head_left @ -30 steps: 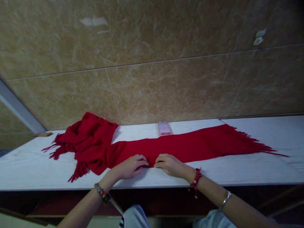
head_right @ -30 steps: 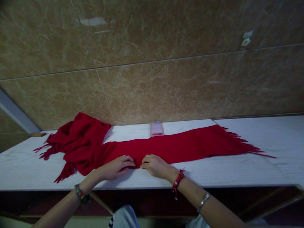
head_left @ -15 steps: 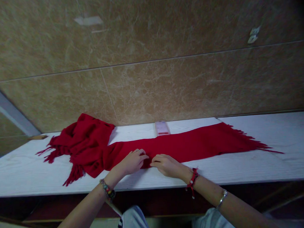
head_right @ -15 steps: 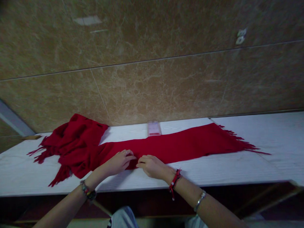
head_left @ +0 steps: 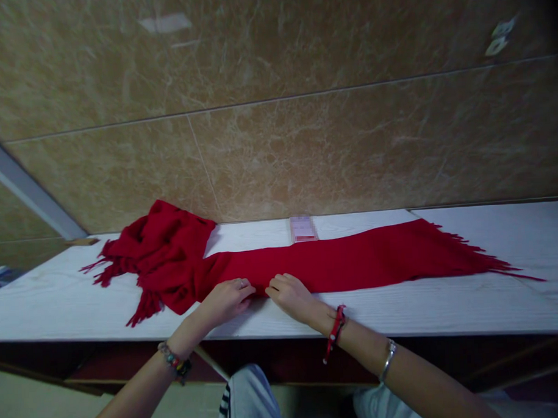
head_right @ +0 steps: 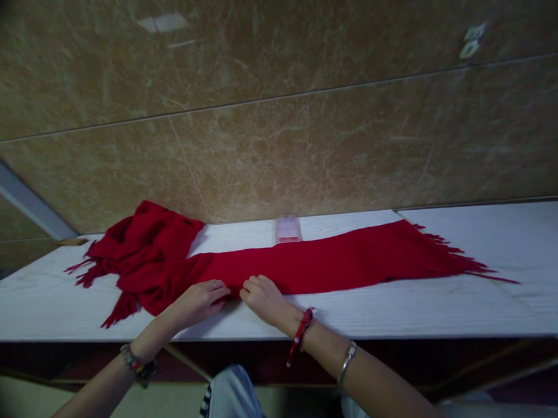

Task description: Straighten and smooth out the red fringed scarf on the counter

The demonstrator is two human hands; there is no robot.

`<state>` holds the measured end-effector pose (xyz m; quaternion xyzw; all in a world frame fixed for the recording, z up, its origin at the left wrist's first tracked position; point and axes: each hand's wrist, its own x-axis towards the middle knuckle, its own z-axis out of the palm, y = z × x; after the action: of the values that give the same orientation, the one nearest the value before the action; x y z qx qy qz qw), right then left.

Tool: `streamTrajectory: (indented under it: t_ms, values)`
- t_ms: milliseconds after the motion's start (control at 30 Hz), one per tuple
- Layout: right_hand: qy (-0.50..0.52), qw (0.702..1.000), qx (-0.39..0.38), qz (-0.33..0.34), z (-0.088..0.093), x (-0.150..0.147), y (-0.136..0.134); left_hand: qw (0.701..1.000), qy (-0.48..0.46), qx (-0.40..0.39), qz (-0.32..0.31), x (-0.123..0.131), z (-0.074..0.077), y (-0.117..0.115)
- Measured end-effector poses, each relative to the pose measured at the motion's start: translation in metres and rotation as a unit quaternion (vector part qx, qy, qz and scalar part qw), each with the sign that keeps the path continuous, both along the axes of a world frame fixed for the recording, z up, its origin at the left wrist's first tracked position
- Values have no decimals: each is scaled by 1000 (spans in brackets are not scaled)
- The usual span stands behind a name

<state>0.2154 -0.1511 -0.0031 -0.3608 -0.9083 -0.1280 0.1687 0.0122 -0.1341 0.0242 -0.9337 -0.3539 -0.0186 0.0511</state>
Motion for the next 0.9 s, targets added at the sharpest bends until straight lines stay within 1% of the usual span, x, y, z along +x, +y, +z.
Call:
streamTrajectory:
  t_ms: [133,200,333,400,500,567,633,700,800,900]
  values:
    - [39,999,-3,-31,-4,-2,2,998,-2,64,16,6,-6,-3]
    - [47,998,-6,-38,-6,-2,1,996,-2,87,14,7,-9,-4]
    - [29,999,-7,-14,-6,1,-4,994,1,106,-12,3,-13,-6]
    - [13,1000,-12,4,-5,3,-6,996,-8,82,-17,-1,-12,-7]
    - [7,999,-23,23,-5,7,-9,1000,-20,3,-23,-4,-6,-5]
    - [8,999,-27,30,-5,9,-9,997,-28,-55,-45,-4,-1,-1]
    - [6,999,-29,35,-5,9,-10,993,-45,-88,-71,0,4,3]
    - [1,999,-31,35,-4,9,-12,989,-59,-97,-92,8,5,8]
    - [0,999,-31,22,-3,9,-16,987,-60,-101,-111,20,3,17]
    - [-6,999,-39,4,-1,8,-20,991,-37,-84,-98,25,-1,29]
